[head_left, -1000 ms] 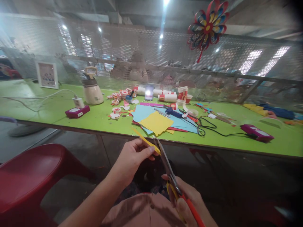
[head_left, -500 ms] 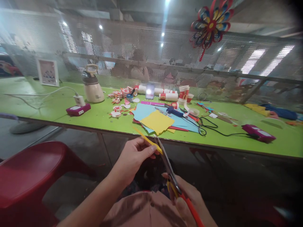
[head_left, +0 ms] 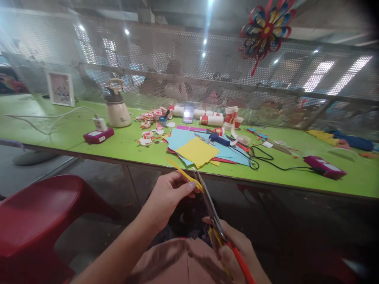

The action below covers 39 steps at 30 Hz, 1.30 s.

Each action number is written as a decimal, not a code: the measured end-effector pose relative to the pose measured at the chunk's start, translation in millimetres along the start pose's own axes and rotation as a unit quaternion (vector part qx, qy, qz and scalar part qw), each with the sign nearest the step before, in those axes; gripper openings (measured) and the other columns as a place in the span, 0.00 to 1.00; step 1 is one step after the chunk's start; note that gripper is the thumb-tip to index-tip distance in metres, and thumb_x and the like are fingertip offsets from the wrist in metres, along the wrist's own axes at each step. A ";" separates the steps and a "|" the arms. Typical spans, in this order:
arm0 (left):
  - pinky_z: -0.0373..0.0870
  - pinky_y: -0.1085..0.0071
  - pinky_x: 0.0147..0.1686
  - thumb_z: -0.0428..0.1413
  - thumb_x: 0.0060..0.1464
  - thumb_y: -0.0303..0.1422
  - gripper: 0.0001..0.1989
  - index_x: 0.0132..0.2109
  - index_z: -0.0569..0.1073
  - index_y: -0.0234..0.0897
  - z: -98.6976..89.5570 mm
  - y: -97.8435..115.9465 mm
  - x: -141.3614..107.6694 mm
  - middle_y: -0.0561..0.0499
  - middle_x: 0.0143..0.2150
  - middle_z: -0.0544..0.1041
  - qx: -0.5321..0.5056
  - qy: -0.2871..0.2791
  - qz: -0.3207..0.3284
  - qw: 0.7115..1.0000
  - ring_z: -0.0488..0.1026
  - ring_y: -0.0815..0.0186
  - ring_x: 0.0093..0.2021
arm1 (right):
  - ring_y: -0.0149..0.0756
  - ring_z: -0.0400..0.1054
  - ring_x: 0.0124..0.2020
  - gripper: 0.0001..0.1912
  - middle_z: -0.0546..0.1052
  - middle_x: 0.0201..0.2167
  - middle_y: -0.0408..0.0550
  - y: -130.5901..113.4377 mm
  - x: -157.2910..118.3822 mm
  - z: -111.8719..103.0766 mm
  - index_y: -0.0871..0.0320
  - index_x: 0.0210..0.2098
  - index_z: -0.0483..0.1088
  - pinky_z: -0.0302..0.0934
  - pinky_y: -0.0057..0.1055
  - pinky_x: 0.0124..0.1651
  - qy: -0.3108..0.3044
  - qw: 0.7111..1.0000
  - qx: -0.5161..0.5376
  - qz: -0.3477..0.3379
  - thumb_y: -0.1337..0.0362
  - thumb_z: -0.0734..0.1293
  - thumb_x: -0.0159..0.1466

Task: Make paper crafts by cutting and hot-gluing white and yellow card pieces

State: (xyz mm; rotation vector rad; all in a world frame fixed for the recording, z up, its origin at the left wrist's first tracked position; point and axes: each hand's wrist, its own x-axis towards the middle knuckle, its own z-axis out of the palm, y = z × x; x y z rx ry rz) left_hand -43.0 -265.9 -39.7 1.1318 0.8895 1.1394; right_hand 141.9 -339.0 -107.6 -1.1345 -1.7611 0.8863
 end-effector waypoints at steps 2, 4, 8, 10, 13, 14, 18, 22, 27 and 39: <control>0.68 0.74 0.31 0.60 0.47 0.32 0.07 0.33 0.75 0.31 0.0 -0.4 0.4 0.49 0.29 0.77 -0.002 0.003 -0.002 1.000 0.70 0.70 0.27 | 0.29 0.57 0.19 0.29 0.64 0.20 0.41 -1.0 -0.4 -0.2 0.58 0.48 0.68 0.51 0.25 0.22 0.000 1.000 0.001 0.009 0.42 0.54 0.62; 0.68 0.75 0.31 0.61 0.47 0.31 0.07 0.33 0.75 0.31 0.1 -0.9 0.9 0.49 0.29 0.77 -0.002 0.006 -0.002 1.000 0.70 0.71 0.27 | 0.29 0.57 0.19 0.27 0.64 0.21 0.41 -1.9 -0.8 -0.4 0.57 0.48 0.68 0.51 0.25 0.22 -0.001 1.000 0.004 0.018 0.44 0.55 0.62; 0.68 0.75 0.31 0.60 0.47 0.31 0.07 0.33 0.75 0.31 0.5 -1.7 1.4 0.49 0.29 0.77 -0.002 0.006 0.004 1.000 0.70 0.71 0.27 | 0.29 0.55 0.19 0.26 0.63 0.21 0.41 -1.2 -1.4 0.3 0.56 0.48 0.68 0.51 0.25 0.21 -0.004 1.000 0.013 0.019 0.45 0.55 0.62; 0.68 0.75 0.30 0.60 0.47 0.31 0.07 0.33 0.75 0.31 0.7 -1.7 1.1 0.49 0.29 0.77 -0.003 0.006 0.001 1.000 0.70 0.71 0.27 | 0.29 0.55 0.18 0.28 0.63 0.21 0.42 0.6 -2.2 1.3 0.57 0.49 0.68 0.50 0.24 0.20 -0.007 0.999 0.028 0.031 0.44 0.55 0.62; 0.68 0.75 0.30 0.60 0.47 0.31 0.06 0.33 0.76 0.31 0.9 -1.3 0.4 0.49 0.29 0.78 -0.006 0.008 -0.002 1.000 0.70 0.71 0.27 | 0.28 0.54 0.17 0.29 0.63 0.20 0.42 4.1 -3.8 3.6 0.57 0.49 0.67 0.48 0.24 0.17 -0.010 0.997 0.055 0.053 0.43 0.55 0.62; 0.68 0.75 0.30 0.60 0.47 0.31 0.06 0.33 0.76 0.31 0.9 -1.3 0.4 0.49 0.29 0.78 -0.007 0.008 -0.002 1.000 0.70 0.71 0.27 | 0.27 0.54 0.16 0.29 0.62 0.20 0.42 5.4 -4.3 4.4 0.57 0.49 0.67 0.48 0.24 0.17 -0.010 0.996 0.061 0.057 0.43 0.55 0.62; 0.67 0.75 0.31 0.60 0.47 0.30 0.06 0.32 0.76 0.31 0.2 -1.8 1.7 0.50 0.28 0.77 -0.002 0.010 0.004 1.000 0.70 0.70 0.27 | 0.26 0.53 0.15 0.30 0.62 0.19 0.41 9.3 -4.8 7.1 0.58 0.49 0.67 0.47 0.24 0.15 -0.007 0.995 0.078 0.064 0.42 0.54 0.62; 0.67 0.74 0.31 0.59 0.48 0.31 0.06 0.32 0.75 0.31 -3.6 -1.9 2.7 0.49 0.28 0.77 0.012 0.004 0.010 1.000 0.69 0.70 0.27 | 0.28 0.57 0.16 0.28 0.65 0.19 0.42 5.9 -1.7 3.8 0.59 0.48 0.69 0.52 0.24 0.17 -0.002 0.997 0.040 0.059 0.45 0.54 0.63; 0.67 0.73 0.33 0.58 0.49 0.30 0.05 0.31 0.75 0.31 -10.3 1.7 2.4 0.47 0.29 0.77 0.014 -0.012 0.008 1.000 0.70 0.69 0.29 | 0.40 0.71 0.37 0.16 0.77 0.35 0.49 -7.1 12.1 -20.1 0.57 0.43 0.72 0.64 0.28 0.39 0.020 0.995 -0.090 0.024 0.54 0.63 0.61; 0.68 0.73 0.31 0.61 0.44 0.32 0.07 0.31 0.77 0.31 -30.3 -17.6 16.9 0.45 0.30 0.79 -0.045 0.014 -0.005 0.999 0.73 0.66 0.29 | 0.47 0.67 0.46 0.24 0.73 0.46 0.59 13.0 131.5 -113.6 0.62 0.52 0.66 0.60 0.37 0.48 0.013 0.881 -0.473 0.005 0.55 0.62 0.61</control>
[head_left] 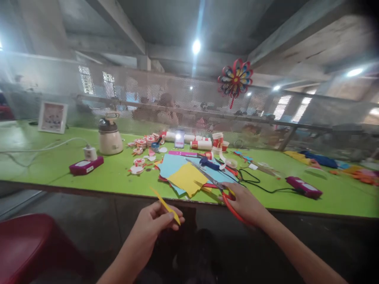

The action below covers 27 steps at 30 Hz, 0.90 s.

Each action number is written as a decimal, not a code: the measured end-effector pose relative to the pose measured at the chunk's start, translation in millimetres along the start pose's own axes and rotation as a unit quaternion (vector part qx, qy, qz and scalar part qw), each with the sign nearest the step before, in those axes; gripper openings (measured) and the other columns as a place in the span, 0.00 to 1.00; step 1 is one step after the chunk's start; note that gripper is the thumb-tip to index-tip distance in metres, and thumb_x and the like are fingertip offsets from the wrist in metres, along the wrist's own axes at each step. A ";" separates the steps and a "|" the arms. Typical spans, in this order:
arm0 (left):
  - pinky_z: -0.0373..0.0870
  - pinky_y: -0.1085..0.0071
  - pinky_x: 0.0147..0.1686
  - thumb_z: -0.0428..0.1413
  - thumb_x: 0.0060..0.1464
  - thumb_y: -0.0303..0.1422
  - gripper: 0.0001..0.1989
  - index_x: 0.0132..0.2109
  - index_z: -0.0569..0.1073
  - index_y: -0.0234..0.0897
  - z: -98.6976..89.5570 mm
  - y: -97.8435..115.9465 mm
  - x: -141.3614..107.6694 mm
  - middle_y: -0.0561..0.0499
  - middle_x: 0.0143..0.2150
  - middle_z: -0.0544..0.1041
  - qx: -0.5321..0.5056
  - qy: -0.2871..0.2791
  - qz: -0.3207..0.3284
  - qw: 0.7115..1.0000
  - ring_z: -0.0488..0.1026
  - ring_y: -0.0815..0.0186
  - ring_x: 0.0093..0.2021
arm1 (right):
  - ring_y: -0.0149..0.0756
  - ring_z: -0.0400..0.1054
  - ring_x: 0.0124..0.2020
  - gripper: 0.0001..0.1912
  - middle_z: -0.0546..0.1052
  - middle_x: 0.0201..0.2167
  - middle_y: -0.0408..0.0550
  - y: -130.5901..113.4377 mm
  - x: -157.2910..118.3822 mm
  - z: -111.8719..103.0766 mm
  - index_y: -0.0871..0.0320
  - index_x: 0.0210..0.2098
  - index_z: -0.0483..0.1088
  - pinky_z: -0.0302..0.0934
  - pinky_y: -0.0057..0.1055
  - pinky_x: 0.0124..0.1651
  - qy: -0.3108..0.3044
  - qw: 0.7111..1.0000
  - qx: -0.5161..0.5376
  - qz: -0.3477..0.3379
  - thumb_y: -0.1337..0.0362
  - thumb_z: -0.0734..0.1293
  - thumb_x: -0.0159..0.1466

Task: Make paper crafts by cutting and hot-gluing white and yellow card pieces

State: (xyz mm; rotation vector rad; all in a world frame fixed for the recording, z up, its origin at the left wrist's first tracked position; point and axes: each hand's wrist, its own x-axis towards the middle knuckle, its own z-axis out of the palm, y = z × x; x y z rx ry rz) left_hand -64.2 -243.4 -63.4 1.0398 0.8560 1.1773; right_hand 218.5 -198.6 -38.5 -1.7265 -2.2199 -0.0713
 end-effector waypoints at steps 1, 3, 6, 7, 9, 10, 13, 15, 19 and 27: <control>0.67 0.73 0.30 0.62 0.43 0.32 0.07 0.30 0.77 0.31 -1.6 -2.1 3.0 0.44 0.29 0.79 -0.012 0.006 -0.003 1.000 0.73 0.66 0.28 | 0.48 0.68 0.46 0.23 0.73 0.46 0.59 7.1 9.5 2.3 0.63 0.52 0.67 0.60 0.37 0.48 -0.002 1.000 -0.011 0.004 0.56 0.62 0.61; 0.66 0.75 0.26 0.63 0.40 0.31 0.07 0.28 0.77 0.31 -3.5 -5.2 8.9 0.45 0.26 0.78 -0.034 0.005 -0.013 0.999 0.71 0.68 0.24 | 0.48 0.68 0.46 0.22 0.74 0.46 0.59 19.0 25.8 8.6 0.62 0.51 0.67 0.60 0.37 0.47 -0.005 1.000 -0.023 0.006 0.58 0.62 0.61; 0.63 0.77 0.23 0.62 0.39 0.31 0.06 0.26 0.77 0.30 -2.7 -6.9 17.0 0.46 0.24 0.77 -0.060 0.007 -0.022 0.998 0.70 0.70 0.22 | 0.46 0.69 0.45 0.20 0.75 0.45 0.57 29.8 44.6 18.6 0.60 0.50 0.69 0.60 0.33 0.45 -0.004 1.000 -0.031 0.003 0.62 0.62 0.60; 0.64 0.77 0.24 0.62 0.40 0.31 0.06 0.26 0.76 0.31 -1.6 -6.5 19.3 0.46 0.24 0.77 -0.066 0.010 -0.024 0.997 0.70 0.70 0.23 | 0.45 0.69 0.45 0.19 0.76 0.44 0.56 31.8 49.8 21.4 0.59 0.50 0.69 0.60 0.32 0.45 -0.001 0.999 -0.033 0.002 0.63 0.62 0.59; 0.65 0.76 0.26 0.62 0.40 0.31 0.06 0.26 0.76 0.31 1.8 -4.0 23.1 0.46 0.26 0.78 -0.078 0.016 -0.024 0.997 0.72 0.68 0.26 | 0.43 0.70 0.44 0.18 0.76 0.43 0.54 34.0 58.7 25.3 0.58 0.48 0.70 0.59 0.31 0.45 0.006 0.999 -0.040 0.000 0.64 0.62 0.59; 0.66 0.76 0.26 0.62 0.41 0.31 0.06 0.26 0.76 0.31 4.1 -1.9 24.5 0.46 0.27 0.78 -0.081 0.013 -0.023 0.996 0.72 0.67 0.27 | 0.43 0.70 0.44 0.17 0.76 0.43 0.54 34.4 62.3 26.5 0.58 0.48 0.70 0.59 0.31 0.44 0.009 0.999 -0.044 0.000 0.64 0.62 0.59; 0.67 0.75 0.28 0.61 0.44 0.31 0.06 0.27 0.76 0.32 12.2 7.0 27.1 0.46 0.30 0.78 -0.084 0.010 -0.005 0.996 0.72 0.67 0.30 | 0.44 0.69 0.44 0.18 0.76 0.42 0.55 34.5 68.4 27.5 0.59 0.49 0.70 0.58 0.31 0.44 0.016 0.999 -0.051 -0.005 0.65 0.62 0.59; 0.67 0.75 0.29 0.61 0.46 0.31 0.05 0.28 0.75 0.33 17.5 13.1 28.1 0.48 0.29 0.77 -0.094 0.023 0.016 0.995 0.72 0.67 0.31 | 0.46 0.68 0.44 0.18 0.75 0.43 0.58 33.3 68.6 26.3 0.61 0.49 0.70 0.58 0.34 0.45 0.019 0.998 -0.052 -0.011 0.65 0.62 0.59; 0.66 0.77 0.27 0.62 0.46 0.30 0.05 0.28 0.73 0.33 26.2 19.5 29.0 0.51 0.27 0.75 -0.125 0.042 0.052 0.990 0.72 0.68 0.32 | 0.54 0.63 0.48 0.17 0.73 0.44 0.65 20.4 58.6 18.6 0.66 0.46 0.71 0.54 0.45 0.51 0.047 0.998 -0.043 -0.020 0.63 0.64 0.59; 0.64 0.78 0.26 0.62 0.46 0.30 0.06 0.30 0.73 0.33 45.3 21.6 18.3 0.52 0.28 0.75 -0.139 0.053 0.049 0.988 0.69 0.72 0.30 | 0.35 0.68 0.35 0.12 0.76 0.32 0.47 -76.7 -6.8 -2.8 0.58 0.35 0.73 0.62 0.29 0.40 0.058 0.917 0.387 -0.072 0.60 0.60 0.65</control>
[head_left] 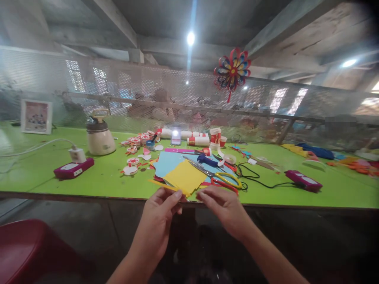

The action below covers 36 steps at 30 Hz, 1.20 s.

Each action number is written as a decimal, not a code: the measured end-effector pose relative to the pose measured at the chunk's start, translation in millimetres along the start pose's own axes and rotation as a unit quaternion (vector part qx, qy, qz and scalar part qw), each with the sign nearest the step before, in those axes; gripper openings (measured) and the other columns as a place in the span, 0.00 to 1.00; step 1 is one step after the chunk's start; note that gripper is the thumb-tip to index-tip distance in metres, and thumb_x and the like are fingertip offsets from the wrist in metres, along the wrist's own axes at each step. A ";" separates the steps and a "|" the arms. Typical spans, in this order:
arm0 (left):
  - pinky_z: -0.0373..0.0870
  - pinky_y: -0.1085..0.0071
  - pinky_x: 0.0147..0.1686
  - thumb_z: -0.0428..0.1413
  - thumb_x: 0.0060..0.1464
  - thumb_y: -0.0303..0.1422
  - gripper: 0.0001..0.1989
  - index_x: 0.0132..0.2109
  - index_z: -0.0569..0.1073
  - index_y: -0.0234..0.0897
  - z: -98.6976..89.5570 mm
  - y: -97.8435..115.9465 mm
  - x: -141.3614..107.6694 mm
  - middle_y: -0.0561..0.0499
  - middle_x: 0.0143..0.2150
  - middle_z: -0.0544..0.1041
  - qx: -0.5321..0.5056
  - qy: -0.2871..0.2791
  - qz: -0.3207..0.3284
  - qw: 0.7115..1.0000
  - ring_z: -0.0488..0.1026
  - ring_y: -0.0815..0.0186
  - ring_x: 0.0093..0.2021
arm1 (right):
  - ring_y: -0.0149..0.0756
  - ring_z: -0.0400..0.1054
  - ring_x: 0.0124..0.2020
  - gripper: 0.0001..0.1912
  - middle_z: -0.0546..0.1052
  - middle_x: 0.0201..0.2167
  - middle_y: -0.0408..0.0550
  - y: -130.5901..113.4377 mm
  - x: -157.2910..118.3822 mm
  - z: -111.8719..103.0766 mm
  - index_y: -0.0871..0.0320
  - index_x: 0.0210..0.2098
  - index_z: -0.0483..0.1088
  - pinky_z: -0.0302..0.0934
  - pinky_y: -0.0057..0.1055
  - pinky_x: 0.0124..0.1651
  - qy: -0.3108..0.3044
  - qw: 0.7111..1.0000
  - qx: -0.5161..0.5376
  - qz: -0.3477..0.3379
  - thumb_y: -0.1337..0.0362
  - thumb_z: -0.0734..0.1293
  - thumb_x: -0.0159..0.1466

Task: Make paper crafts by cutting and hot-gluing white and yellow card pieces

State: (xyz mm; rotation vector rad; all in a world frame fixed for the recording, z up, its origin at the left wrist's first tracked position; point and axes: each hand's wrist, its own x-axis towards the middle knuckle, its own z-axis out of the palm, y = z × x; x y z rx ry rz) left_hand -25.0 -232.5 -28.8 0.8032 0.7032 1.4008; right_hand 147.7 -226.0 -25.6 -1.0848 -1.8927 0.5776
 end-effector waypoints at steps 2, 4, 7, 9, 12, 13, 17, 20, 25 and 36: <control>0.64 0.78 0.28 0.62 0.46 0.30 0.06 0.30 0.73 0.32 3.1 -0.1 -3.7 0.53 0.27 0.74 0.006 -0.001 -0.006 1.000 0.68 0.73 0.27 | 0.34 0.68 0.34 0.13 0.76 0.30 0.46 -15.9 -10.5 13.4 0.59 0.33 0.73 0.62 0.28 0.39 -0.011 0.992 0.123 0.037 0.60 0.60 0.66; 0.65 0.76 0.28 0.61 0.47 0.30 0.05 0.30 0.72 0.32 5.5 0.3 -7.5 0.54 0.25 0.72 0.001 -0.011 -0.009 1.000 0.66 0.74 0.25 | 0.33 0.67 0.33 0.15 0.75 0.29 0.46 -23.7 -17.1 23.0 0.60 0.32 0.73 0.62 0.29 0.38 -0.002 0.973 0.219 0.072 0.58 0.60 0.66; 0.66 0.75 0.28 0.61 0.47 0.29 0.05 0.30 0.72 0.33 8.7 1.5 -13.1 0.56 0.22 0.71 -0.010 -0.025 -0.009 1.000 0.66 0.73 0.24 | 0.34 0.67 0.32 0.18 0.75 0.29 0.48 -25.9 -21.6 31.9 0.61 0.33 0.74 0.62 0.31 0.38 0.018 0.935 0.338 0.103 0.56 0.58 0.67; 0.66 0.74 0.27 0.61 0.46 0.29 0.05 0.30 0.72 0.33 10.7 2.2 -15.8 0.55 0.22 0.71 -0.007 -0.024 -0.006 1.000 0.67 0.72 0.23 | 0.34 0.68 0.32 0.21 0.76 0.30 0.49 -25.8 -22.7 35.5 0.62 0.33 0.75 0.62 0.32 0.38 0.028 0.912 0.393 0.116 0.54 0.57 0.67; 0.67 0.73 0.27 0.62 0.45 0.29 0.06 0.29 0.72 0.32 13.1 1.4 -17.8 0.54 0.22 0.72 -0.006 -0.020 -0.009 1.000 0.67 0.71 0.22 | 0.33 0.67 0.29 0.20 0.75 0.27 0.48 -27.5 -23.1 38.6 0.61 0.33 0.75 0.62 0.31 0.36 0.047 0.896 0.423 0.124 0.53 0.59 0.66; 0.67 0.73 0.27 0.62 0.45 0.29 0.06 0.29 0.72 0.32 13.8 0.4 -18.2 0.54 0.22 0.72 -0.008 -0.021 -0.010 1.000 0.67 0.72 0.22 | 0.32 0.66 0.29 0.19 0.74 0.26 0.47 -28.4 -23.2 39.3 0.61 0.32 0.75 0.61 0.31 0.36 0.051 0.899 0.418 0.123 0.54 0.60 0.65; 0.66 0.74 0.28 0.60 0.46 0.29 0.05 0.29 0.72 0.33 14.7 -5.0 -20.8 0.55 0.21 0.71 -0.011 -0.042 -0.007 0.999 0.67 0.72 0.22 | 0.29 0.64 0.27 0.14 0.73 0.25 0.44 -31.0 -23.5 41.6 0.60 0.29 0.73 0.59 0.27 0.33 0.063 0.915 0.378 0.126 0.57 0.64 0.63; 0.67 0.73 0.30 0.60 0.47 0.29 0.04 0.31 0.72 0.33 9.2 -4.9 -21.6 0.53 0.24 0.72 -0.018 -0.050 -0.015 0.998 0.69 0.71 0.25 | 0.29 0.63 0.25 0.13 0.72 0.24 0.44 -30.0 -24.3 41.5 0.61 0.28 0.72 0.59 0.26 0.31 0.065 0.921 0.363 0.128 0.57 0.65 0.62; 0.68 0.73 0.34 0.55 0.52 0.31 0.10 0.42 0.75 0.36 -18.2 18.3 -18.7 0.47 0.43 0.74 0.055 -0.018 0.065 0.996 0.71 0.64 0.40 | 0.27 0.61 0.22 0.15 0.69 0.19 0.41 -22.7 -24.5 31.1 0.61 0.24 0.70 0.56 0.26 0.29 0.034 0.940 0.315 0.130 0.58 0.64 0.62; 0.64 0.71 0.43 0.51 0.57 0.33 0.11 0.40 0.78 0.39 -26.5 44.2 -24.4 0.46 0.39 0.76 0.495 -0.132 0.240 0.824 0.71 0.61 0.42 | 0.26 0.60 0.19 0.14 0.69 0.17 0.41 -10.8 -19.1 -4.1 0.61 0.21 0.70 0.55 0.26 0.25 -0.052 0.940 0.283 0.181 0.59 0.66 0.59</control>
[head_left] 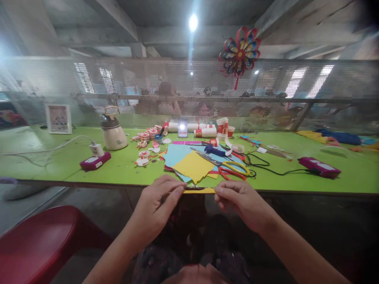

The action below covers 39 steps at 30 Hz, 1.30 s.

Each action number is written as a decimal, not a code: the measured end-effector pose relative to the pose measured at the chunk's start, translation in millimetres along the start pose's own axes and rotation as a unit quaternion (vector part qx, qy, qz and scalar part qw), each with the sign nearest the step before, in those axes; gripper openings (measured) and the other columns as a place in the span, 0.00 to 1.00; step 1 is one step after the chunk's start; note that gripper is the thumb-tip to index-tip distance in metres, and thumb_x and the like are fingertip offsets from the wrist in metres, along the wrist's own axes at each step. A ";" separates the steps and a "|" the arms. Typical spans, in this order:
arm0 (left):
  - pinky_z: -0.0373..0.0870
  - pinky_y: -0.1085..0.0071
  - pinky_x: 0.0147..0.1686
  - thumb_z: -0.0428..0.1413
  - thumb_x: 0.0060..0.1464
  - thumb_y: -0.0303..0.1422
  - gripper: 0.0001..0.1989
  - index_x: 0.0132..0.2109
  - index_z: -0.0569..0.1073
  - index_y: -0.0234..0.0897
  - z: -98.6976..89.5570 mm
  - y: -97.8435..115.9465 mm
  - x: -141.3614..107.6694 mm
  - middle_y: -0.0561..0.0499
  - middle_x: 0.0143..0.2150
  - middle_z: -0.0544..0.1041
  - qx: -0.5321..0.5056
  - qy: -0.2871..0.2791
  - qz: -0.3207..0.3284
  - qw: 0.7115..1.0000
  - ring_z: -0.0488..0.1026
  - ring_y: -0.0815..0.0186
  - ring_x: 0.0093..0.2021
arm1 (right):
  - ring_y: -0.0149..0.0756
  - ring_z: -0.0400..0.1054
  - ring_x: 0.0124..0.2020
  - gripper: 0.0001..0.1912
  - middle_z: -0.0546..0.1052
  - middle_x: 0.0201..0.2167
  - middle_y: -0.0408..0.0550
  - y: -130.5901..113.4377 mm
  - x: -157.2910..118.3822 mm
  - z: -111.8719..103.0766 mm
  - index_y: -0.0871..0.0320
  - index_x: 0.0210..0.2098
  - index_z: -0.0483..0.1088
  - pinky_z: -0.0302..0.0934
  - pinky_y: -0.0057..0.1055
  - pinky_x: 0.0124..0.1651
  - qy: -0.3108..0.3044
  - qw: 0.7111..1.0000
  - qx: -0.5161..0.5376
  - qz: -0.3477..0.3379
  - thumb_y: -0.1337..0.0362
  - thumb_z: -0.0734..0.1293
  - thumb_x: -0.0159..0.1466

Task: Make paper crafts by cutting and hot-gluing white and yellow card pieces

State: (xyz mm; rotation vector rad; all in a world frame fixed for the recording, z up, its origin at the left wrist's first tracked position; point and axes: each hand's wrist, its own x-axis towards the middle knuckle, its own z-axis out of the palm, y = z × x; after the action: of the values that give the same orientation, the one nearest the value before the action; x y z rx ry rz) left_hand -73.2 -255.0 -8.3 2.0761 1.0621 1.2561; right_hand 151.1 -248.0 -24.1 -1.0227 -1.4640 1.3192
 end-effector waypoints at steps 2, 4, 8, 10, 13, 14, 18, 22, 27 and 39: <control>0.64 0.71 0.43 0.52 0.56 0.32 0.10 0.42 0.77 0.39 6.9 -1.1 -0.8 0.46 0.39 0.75 0.047 -0.012 0.026 0.998 0.71 0.62 0.41 | 0.26 0.60 0.19 0.14 0.69 0.17 0.41 -3.0 -2.7 -1.1 0.60 0.21 0.69 0.55 0.26 0.25 -0.004 1.000 -0.005 -0.001 0.59 0.66 0.59; 0.64 0.72 0.42 0.53 0.56 0.32 0.11 0.44 0.77 0.38 12.9 -1.5 -1.5 0.46 0.39 0.75 0.087 -0.024 0.049 0.995 0.71 0.63 0.41 | 0.27 0.60 0.19 0.14 0.69 0.17 0.41 -6.2 -5.1 -1.2 0.60 0.20 0.69 0.55 0.26 0.25 -0.009 1.000 -0.013 -0.002 0.59 0.66 0.58; 0.64 0.71 0.39 0.52 0.57 0.32 0.11 0.43 0.77 0.38 21.4 2.5 -0.9 0.45 0.37 0.76 0.141 -0.051 0.085 0.985 0.71 0.63 0.38 | 0.26 0.59 0.18 0.14 0.68 0.15 0.40 -13.3 -7.6 -0.9 0.60 0.20 0.69 0.54 0.26 0.24 -0.016 0.999 -0.048 -0.005 0.60 0.65 0.59; 0.65 0.71 0.37 0.52 0.57 0.32 0.11 0.43 0.77 0.39 24.0 5.4 0.1 0.45 0.36 0.76 0.151 -0.054 0.090 0.983 0.72 0.63 0.36 | 0.26 0.58 0.18 0.14 0.67 0.14 0.40 -16.9 -7.7 -1.1 0.60 0.20 0.69 0.53 0.26 0.24 -0.016 0.997 -0.072 -0.012 0.61 0.64 0.59; 0.66 0.72 0.36 0.52 0.56 0.33 0.11 0.42 0.78 0.40 26.7 8.4 0.7 0.46 0.35 0.78 0.130 -0.051 0.074 0.988 0.73 0.63 0.35 | 0.27 0.59 0.19 0.15 0.67 0.15 0.40 -20.5 -8.4 -2.4 0.59 0.19 0.68 0.54 0.26 0.25 -0.001 0.995 -0.096 -0.040 0.60 0.63 0.59; 0.66 0.72 0.37 0.53 0.56 0.33 0.10 0.42 0.78 0.41 27.4 8.7 0.4 0.47 0.36 0.79 0.116 -0.050 0.062 0.990 0.74 0.63 0.35 | 0.27 0.59 0.19 0.14 0.68 0.16 0.40 -20.7 -9.1 -2.9 0.59 0.20 0.68 0.55 0.26 0.25 0.008 0.994 -0.097 -0.057 0.60 0.64 0.60; 0.69 0.73 0.38 0.55 0.55 0.34 0.10 0.43 0.78 0.44 32.3 6.2 -2.1 0.50 0.38 0.80 0.049 -0.058 -0.006 0.997 0.76 0.63 0.37 | 0.30 0.67 0.27 0.08 0.74 0.25 0.42 -14.6 -14.8 -2.5 0.59 0.32 0.74 0.61 0.27 0.32 0.026 0.993 -0.058 -0.095 0.60 0.66 0.60; 0.72 0.73 0.33 0.54 0.55 0.35 0.10 0.42 0.78 0.41 40.0 2.3 -4.3 0.50 0.36 0.81 -0.035 -0.074 -0.062 0.995 0.77 0.63 0.34 | 0.32 0.71 0.31 0.10 0.78 0.29 0.44 -2.8 -20.1 4.3 0.57 0.38 0.75 0.64 0.28 0.36 0.057 0.995 0.005 -0.087 0.61 0.69 0.57; 0.70 0.76 0.29 0.56 0.53 0.33 0.08 0.39 0.78 0.39 46.4 1.2 -6.1 0.52 0.31 0.80 -0.057 -0.053 -0.060 0.995 0.76 0.66 0.29 | 0.30 0.70 0.29 0.10 0.78 0.28 0.44 6.6 -16.2 14.5 0.58 0.36 0.76 0.64 0.25 0.33 0.087 0.991 0.053 -0.087 0.61 0.71 0.56; 0.72 0.77 0.36 0.57 0.53 0.29 0.08 0.39 0.78 0.39 56.3 -8.2 -13.8 0.52 0.37 0.81 -0.018 0.013 -0.012 1.000 0.78 0.66 0.36 | 0.27 0.65 0.22 0.08 0.74 0.20 0.41 19.7 -9.1 27.8 0.59 0.28 0.75 0.61 0.23 0.26 0.134 0.983 0.076 -0.099 0.60 0.71 0.56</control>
State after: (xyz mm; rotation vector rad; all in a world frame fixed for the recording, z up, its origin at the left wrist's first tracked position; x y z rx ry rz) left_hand -30.0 -262.3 -47.0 2.0190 1.0659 1.2838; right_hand 127.0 -262.2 -45.6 -0.8911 -1.2082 1.0860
